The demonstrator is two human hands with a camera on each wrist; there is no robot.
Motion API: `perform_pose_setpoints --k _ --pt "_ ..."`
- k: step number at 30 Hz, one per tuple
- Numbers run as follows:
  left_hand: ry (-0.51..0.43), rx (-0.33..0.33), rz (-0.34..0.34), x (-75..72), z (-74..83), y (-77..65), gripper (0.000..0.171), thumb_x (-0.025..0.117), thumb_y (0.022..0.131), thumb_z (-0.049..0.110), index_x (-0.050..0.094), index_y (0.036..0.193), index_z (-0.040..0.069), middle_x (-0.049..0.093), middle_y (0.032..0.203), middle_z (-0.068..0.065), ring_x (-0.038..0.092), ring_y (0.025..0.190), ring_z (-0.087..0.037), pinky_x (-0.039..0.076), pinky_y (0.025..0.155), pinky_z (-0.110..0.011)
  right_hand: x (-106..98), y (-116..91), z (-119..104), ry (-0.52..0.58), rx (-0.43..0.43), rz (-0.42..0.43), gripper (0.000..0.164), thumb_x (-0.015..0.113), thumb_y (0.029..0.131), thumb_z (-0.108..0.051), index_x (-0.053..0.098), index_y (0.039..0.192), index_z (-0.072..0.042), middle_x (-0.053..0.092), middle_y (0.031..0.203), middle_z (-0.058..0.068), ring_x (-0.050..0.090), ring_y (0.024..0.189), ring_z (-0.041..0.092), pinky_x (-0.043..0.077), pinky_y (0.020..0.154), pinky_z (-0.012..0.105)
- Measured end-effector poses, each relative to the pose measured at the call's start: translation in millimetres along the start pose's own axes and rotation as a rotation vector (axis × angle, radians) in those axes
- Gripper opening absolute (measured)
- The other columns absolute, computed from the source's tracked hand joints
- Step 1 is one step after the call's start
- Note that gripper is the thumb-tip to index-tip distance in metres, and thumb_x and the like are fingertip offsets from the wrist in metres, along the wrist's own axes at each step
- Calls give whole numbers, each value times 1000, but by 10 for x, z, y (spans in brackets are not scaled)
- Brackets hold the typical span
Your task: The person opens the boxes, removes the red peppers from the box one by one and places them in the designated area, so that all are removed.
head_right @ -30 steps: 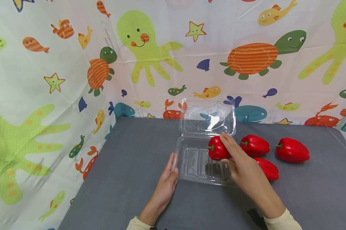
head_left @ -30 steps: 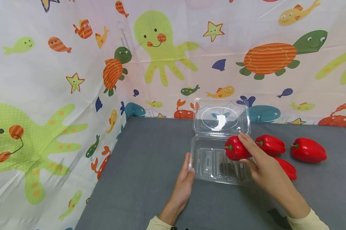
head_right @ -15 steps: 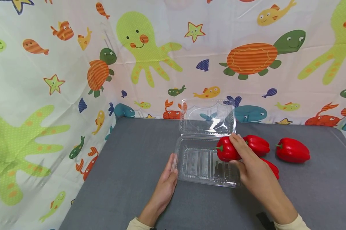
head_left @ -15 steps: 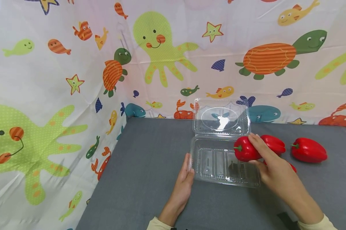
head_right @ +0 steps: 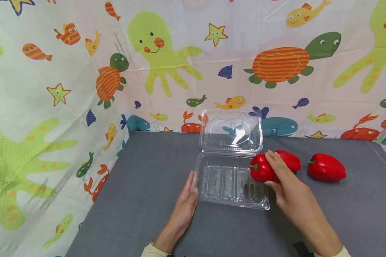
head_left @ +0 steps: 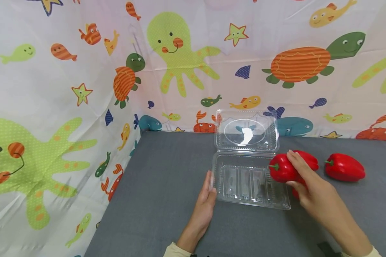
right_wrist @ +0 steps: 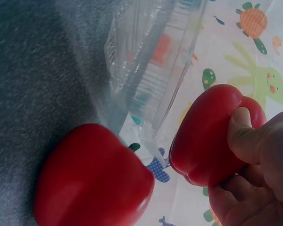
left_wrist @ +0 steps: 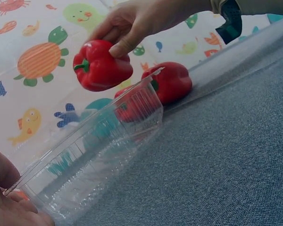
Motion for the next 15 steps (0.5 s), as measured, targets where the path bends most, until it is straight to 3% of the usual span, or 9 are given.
perform_pose_setpoints --k 12,15 --pt "21 24 5 -10 18 -7 64 32 114 6 3 171 10 0 178 -8 -4 163 -22 2 130 -48 -86 -38 74 -26 42 0 122 95 67 5 33 168 -25 50 159 20 58 128 51 57 80 62" --pt "12 21 6 -9 13 -6 64 32 114 5 4 171 10 1 178 -8 -4 163 -22 2 130 -48 -105 -60 115 -41 37 18 120 96 67 3 35 167 -24 51 159 17 58 130 49 56 91 27"
Point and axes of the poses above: each hand's wrist, its own y-axis towards the middle knuckle, its own x-axis out of the palm, z = x × y, the point moved 2 cm from there along y, towards the middle knuckle
